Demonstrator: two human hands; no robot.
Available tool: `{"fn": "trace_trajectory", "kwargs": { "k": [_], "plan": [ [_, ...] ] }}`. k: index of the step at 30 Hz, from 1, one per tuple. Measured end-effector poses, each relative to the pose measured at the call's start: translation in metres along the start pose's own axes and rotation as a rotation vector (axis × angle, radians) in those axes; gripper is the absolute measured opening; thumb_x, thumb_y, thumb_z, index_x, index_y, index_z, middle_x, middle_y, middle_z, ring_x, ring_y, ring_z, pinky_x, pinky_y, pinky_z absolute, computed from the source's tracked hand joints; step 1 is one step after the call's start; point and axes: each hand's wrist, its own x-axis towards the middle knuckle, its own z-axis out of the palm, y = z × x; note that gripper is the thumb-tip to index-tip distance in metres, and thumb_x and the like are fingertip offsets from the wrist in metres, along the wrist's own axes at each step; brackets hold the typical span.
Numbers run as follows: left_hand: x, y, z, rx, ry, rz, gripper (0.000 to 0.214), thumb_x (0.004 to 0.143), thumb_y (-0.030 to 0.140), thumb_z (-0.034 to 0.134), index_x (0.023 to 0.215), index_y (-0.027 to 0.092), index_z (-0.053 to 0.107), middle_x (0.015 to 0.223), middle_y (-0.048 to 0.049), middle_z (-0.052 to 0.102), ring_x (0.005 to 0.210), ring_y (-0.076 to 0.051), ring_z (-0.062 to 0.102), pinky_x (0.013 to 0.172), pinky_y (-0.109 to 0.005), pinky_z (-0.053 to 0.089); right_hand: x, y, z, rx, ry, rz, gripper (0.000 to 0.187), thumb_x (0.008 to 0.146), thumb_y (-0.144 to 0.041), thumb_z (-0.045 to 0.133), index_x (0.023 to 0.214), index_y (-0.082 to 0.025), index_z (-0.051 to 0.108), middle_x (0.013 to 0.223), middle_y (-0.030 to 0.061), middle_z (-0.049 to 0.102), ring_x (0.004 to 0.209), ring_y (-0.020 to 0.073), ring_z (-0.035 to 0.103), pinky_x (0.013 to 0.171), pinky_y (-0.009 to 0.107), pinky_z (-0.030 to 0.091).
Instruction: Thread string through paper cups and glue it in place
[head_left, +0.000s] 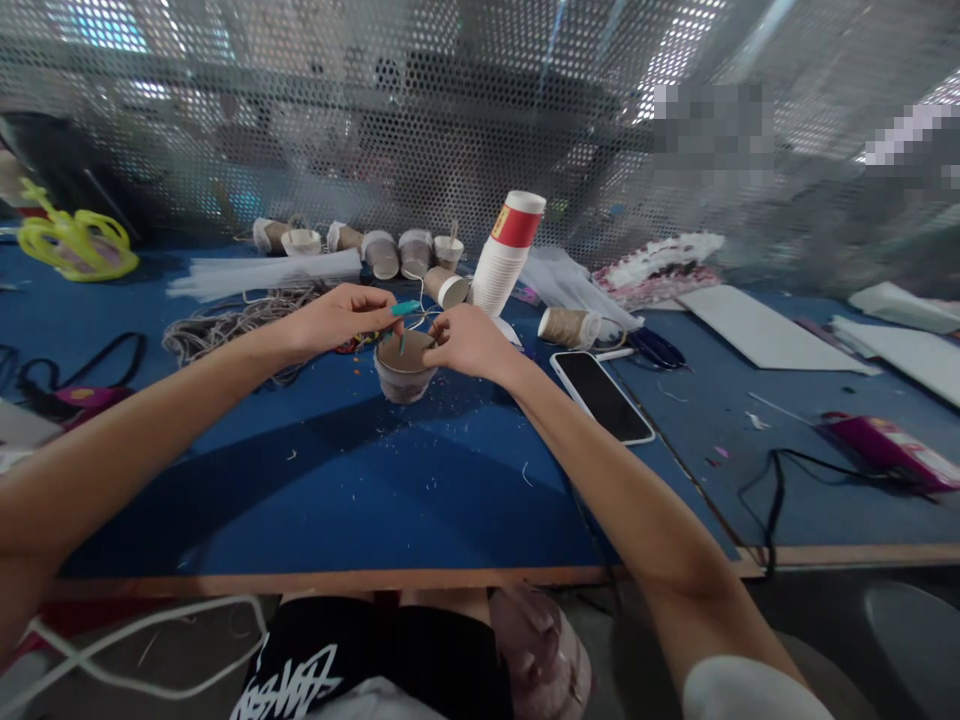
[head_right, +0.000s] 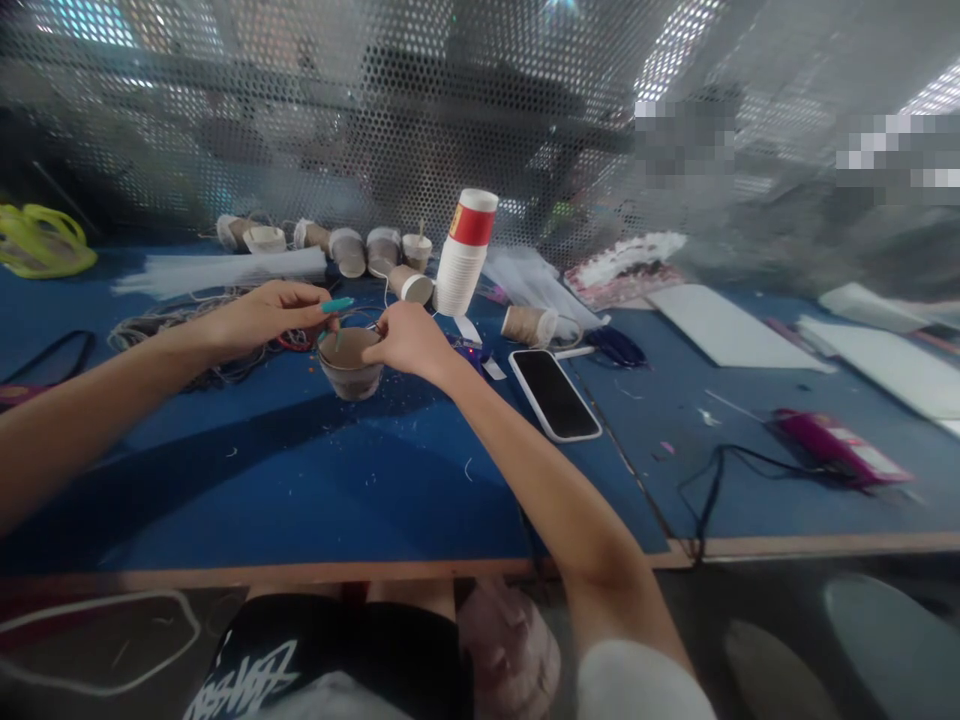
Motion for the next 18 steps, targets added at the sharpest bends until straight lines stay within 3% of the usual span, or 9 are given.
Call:
{"fn": "trace_trajectory", "kwargs": {
  "k": [4, 10, 14, 18],
  "plan": [
    [-0.001, -0.002, 0.002, -0.095, -0.031, 0.071, 0.041, 0.086, 0.057, 0.055, 0.082, 0.019, 0.070, 0.076, -0.0034, 0.065, 0.065, -0.013, 0.057, 0.057, -0.023, 0.045, 0.001, 0.001, -0.001, 0.044, -0.029, -0.052, 0.024, 0.059, -0.011, 0.071, 0.050, -0.016, 0.049, 0.046, -0.0058, 0.040, 0.054, 0.0077, 0.037, 0.053, 0.027, 0.027],
    [0.000, -0.011, 0.000, -0.154, -0.094, 0.093, 0.051, 0.085, 0.067, 0.054, 0.090, 0.020, 0.074, 0.081, -0.0066, 0.069, 0.074, -0.017, 0.064, 0.060, -0.027, 0.050, -0.001, 0.008, -0.005, 0.086, -0.052, -0.069, 0.027, 0.059, -0.009, 0.071, 0.049, -0.017, 0.046, 0.046, -0.0079, 0.038, 0.052, 0.0058, 0.035, 0.052, 0.026, 0.026],
    [0.003, -0.019, -0.002, 0.056, -0.122, 0.184, 0.058, 0.082, 0.071, 0.053, 0.094, 0.018, 0.073, 0.088, -0.0078, 0.067, 0.073, -0.016, 0.062, 0.062, -0.029, 0.052, -0.004, 0.012, -0.010, 0.105, 0.019, -0.034, 0.022, 0.060, -0.013, 0.070, 0.052, -0.017, 0.050, 0.047, -0.0065, 0.041, 0.051, 0.0070, 0.039, 0.048, 0.026, 0.027],
    [0.005, -0.028, 0.005, 0.226, -0.005, 0.299, 0.051, 0.081, 0.068, 0.057, 0.084, 0.021, 0.074, 0.096, -0.0074, 0.063, 0.085, -0.017, 0.061, 0.075, -0.033, 0.054, -0.005, 0.014, -0.012, 0.065, 0.086, -0.033, 0.029, 0.060, -0.013, 0.071, 0.048, -0.020, 0.045, 0.044, -0.0063, 0.037, 0.047, 0.0075, 0.037, 0.044, 0.027, 0.027]
  ]
}}
